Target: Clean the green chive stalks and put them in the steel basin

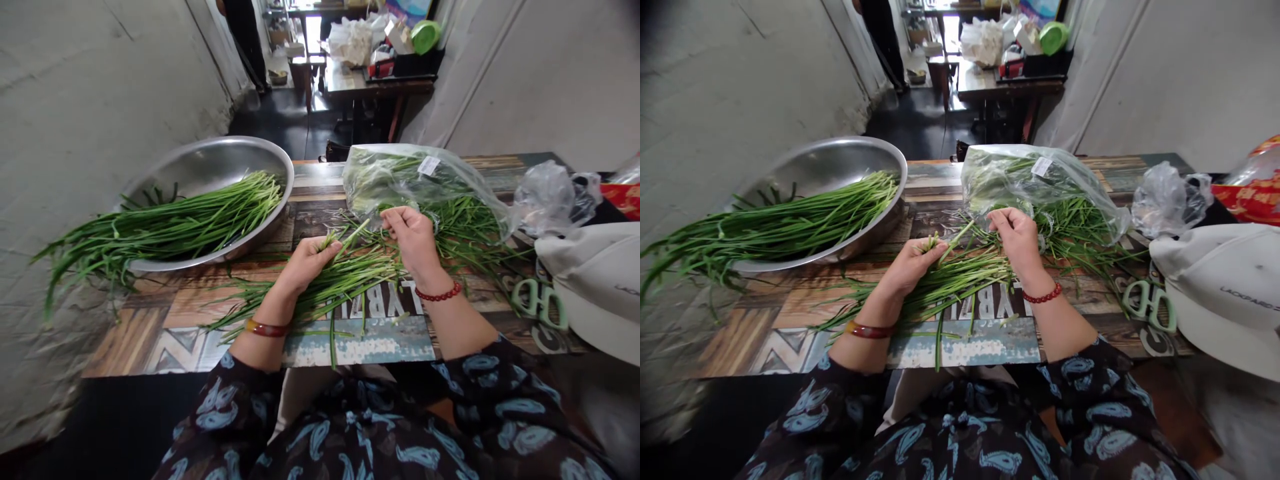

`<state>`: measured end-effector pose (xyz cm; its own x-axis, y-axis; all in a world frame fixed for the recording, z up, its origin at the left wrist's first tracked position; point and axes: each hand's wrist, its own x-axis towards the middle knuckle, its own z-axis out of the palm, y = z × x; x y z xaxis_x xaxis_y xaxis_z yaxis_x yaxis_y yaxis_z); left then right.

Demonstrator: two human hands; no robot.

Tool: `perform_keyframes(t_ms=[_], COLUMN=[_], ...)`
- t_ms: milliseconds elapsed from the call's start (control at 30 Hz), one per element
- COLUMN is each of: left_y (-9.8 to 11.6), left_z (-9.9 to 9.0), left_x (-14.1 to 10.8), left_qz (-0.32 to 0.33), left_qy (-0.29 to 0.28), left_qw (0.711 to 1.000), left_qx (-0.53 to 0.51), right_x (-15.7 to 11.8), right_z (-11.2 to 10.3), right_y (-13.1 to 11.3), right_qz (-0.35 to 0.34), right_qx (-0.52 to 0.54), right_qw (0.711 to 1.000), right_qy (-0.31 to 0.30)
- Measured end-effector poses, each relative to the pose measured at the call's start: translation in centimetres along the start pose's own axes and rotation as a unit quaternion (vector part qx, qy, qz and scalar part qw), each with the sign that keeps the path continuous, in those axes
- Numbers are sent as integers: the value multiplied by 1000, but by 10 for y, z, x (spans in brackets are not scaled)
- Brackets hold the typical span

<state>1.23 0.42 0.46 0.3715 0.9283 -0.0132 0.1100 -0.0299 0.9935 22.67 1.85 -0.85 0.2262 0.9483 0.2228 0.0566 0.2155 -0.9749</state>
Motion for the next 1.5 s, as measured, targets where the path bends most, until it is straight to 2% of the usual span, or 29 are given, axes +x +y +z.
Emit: perform_keyframes(t_ms=[67,133,233,300,433,533,633,733,833,1033,1167,1500], left_y=[1,2,3,3,1,-2,-3,-2,-2,-2,1,-1], left_z=[1,2,3,5,6,6,5,4,3,3,1,-6], left_x=[0,-1,-2,-2,-1,0,0,0,-1,0,-2,0], left_qz=[-9,-10,-10,-15,-25,-25,-13,-6,-5,8,21,51], left_qy=[14,25,31,27,21,32,44,21,-1,-15,-34,-73], left_qw=[999,999,999,998,997,996,993,995,998,1000,999,994], left_qx=[-28,-39,-42,-53,-69,-83,-108,-101,-67,-14,30,61], right_x=[-1,-5,-16,-21,-23,-20,-17,-16,-18,-19,-22,-23], right_z=[1,6,16,22,25,19,15,15,17,18,23,28], right_y=[-1,-3,-4,-4,-4,-5,-5,-3,-1,-7,-11,-4], right_qz=[14,16,-2,-13,-35,-37,-27,-15,-15,-63,-57,-78], right_qx=[12,-2,-43,-66,-90,-92,-67,-31,-26,-77,-84,-75], right_qw=[1000,997,990,985,983,986,992,995,993,985,980,976], right_qy=[-19,-69,-137,-159,-159,-133,-104,-93,-110,-140,-169,-190])
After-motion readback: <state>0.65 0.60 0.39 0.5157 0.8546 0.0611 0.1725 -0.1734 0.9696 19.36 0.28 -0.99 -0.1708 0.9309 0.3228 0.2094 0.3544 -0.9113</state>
